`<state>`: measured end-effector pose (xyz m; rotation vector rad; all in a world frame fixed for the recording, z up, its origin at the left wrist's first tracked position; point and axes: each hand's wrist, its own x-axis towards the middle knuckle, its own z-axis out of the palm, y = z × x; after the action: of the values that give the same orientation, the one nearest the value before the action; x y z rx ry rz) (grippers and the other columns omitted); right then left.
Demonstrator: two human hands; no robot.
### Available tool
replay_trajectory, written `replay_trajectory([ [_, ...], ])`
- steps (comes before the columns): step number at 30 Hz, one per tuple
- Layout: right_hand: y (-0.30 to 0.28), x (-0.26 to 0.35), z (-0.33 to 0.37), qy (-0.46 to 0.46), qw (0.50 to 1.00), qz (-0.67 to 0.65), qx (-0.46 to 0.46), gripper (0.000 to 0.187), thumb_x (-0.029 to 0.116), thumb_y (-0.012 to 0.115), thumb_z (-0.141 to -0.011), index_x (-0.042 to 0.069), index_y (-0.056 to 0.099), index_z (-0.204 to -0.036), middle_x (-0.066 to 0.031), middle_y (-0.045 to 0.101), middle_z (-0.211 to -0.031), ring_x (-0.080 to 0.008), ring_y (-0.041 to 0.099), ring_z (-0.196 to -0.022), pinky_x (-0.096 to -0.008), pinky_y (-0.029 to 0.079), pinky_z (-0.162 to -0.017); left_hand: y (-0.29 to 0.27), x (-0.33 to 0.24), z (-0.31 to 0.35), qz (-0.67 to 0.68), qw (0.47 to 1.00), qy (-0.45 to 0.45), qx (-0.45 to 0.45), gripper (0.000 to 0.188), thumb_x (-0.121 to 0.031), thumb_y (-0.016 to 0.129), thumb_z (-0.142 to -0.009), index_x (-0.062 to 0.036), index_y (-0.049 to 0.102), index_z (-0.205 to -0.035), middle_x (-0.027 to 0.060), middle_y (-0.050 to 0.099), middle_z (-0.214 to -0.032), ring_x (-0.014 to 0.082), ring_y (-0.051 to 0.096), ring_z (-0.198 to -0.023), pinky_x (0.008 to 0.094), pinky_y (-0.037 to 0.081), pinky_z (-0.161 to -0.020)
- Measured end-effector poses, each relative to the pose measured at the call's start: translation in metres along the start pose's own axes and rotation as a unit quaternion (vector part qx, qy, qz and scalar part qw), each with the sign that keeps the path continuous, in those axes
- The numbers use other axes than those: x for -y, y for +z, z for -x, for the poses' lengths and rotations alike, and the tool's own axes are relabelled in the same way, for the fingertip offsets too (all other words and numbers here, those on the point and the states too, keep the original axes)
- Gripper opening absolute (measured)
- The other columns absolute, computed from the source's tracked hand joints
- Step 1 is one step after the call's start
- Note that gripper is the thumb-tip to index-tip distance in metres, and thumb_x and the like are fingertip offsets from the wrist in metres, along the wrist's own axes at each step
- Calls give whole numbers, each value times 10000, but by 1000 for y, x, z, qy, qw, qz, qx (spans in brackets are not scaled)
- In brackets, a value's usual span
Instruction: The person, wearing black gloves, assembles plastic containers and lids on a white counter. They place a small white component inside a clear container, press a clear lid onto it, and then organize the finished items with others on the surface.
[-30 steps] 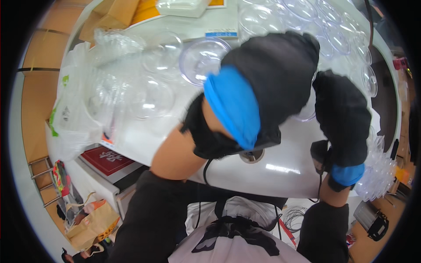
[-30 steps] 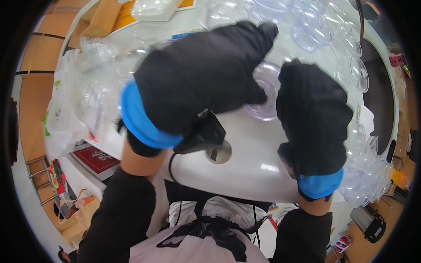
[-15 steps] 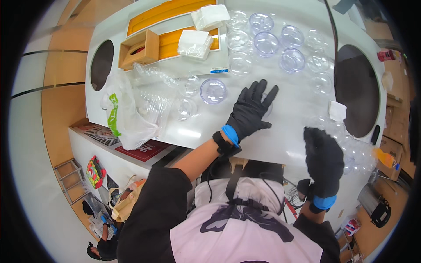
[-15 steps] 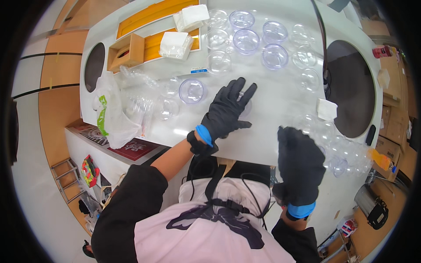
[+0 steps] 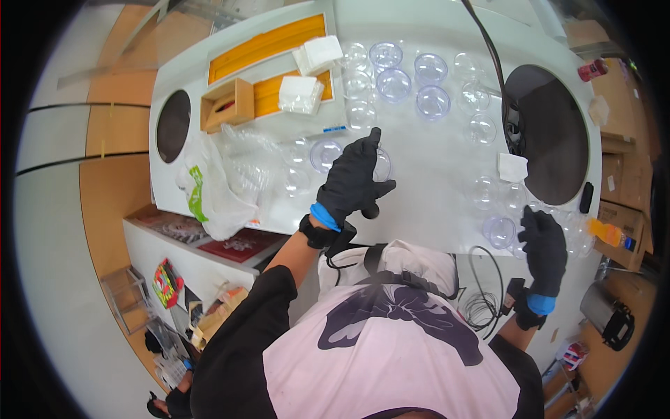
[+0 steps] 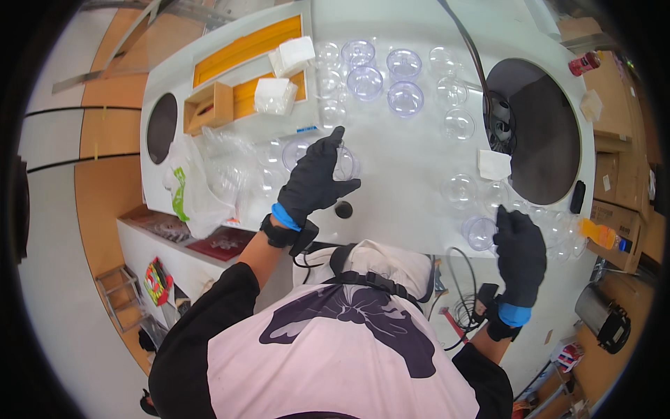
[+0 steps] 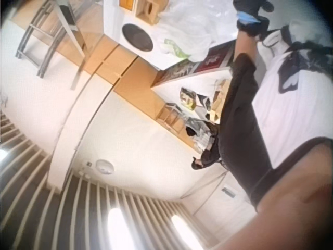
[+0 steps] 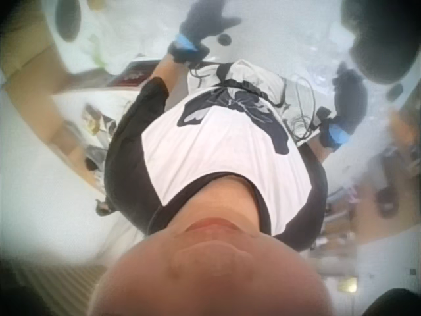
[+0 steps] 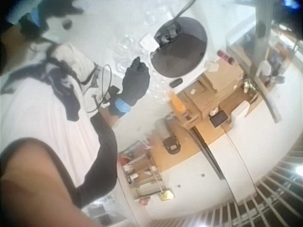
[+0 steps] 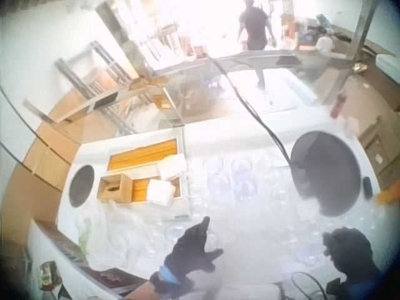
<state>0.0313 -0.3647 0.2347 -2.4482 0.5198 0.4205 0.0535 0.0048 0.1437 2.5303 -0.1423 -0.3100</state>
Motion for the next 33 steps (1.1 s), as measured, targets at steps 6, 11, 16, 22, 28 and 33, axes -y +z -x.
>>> replay_trajectory([
  [6, 3, -5, 41, 143, 979, -134, -48, 486, 449, 586, -990, -27, 659, -927, -80, 648, -712, -129, 597, -590, -280, 461, -550, -57, 57, -27, -56, 990, 53, -118, 857, -387, 831, -723, -17, 469, -1406, 231, 567, -1284, 399, 532, -1214, 448, 451, -1029],
  [11, 25, -5, 75, 194, 974, -118, 12, 507, 471, 603, -972, -29, 657, -907, -92, 662, -745, -146, 633, -616, -285, 485, -551, -65, 153, -26, -110, 950, -44, -289, 800, -393, 852, -704, -20, 530, -1334, 199, 598, -1216, 394, 569, -1146, 469, 475, -978],
  [16, 33, 18, 68, 125, 988, -95, 8, 491, 462, 609, -961, -23, 664, -909, -98, 662, -729, -155, 646, -625, -290, 492, -574, -71, 215, -27, -83, 929, -152, -326, 817, -468, 853, -702, 14, 557, -1290, 235, 600, -1219, 409, 570, -1153, 478, 473, -979],
  [22, 73, 62, 32, 34, 995, -73, 58, 426, 420, 626, -956, 7, 661, -856, -70, 632, -648, -150, 612, -579, -301, 468, -571, -78, 255, -43, -95, 930, -158, -317, 818, -481, 845, -698, 23, 558, -1274, 235, 616, -1173, 414, 589, -1114, 480, 485, -955],
  [28, 104, 96, 15, -29, 983, -3, 180, 440, 435, 575, -957, 14, 679, -881, -130, 662, -766, -276, 650, -706, -396, 496, -696, -93, 259, -43, -21, 965, -145, -219, 811, -447, 859, -686, 27, 545, -1264, 251, 609, -1157, 431, 580, -1106, 479, 479, -955],
  [33, 107, 62, 21, -30, 987, 32, 156, 445, 434, 565, -963, 19, 679, -848, -150, 671, -757, -324, 668, -749, -436, 501, -711, -100, 204, -13, -189, 912, 11, -363, 647, -240, 844, -767, 34, 565, -1283, 232, 583, -1270, 401, 541, -1198, 459, 434, -1043],
])
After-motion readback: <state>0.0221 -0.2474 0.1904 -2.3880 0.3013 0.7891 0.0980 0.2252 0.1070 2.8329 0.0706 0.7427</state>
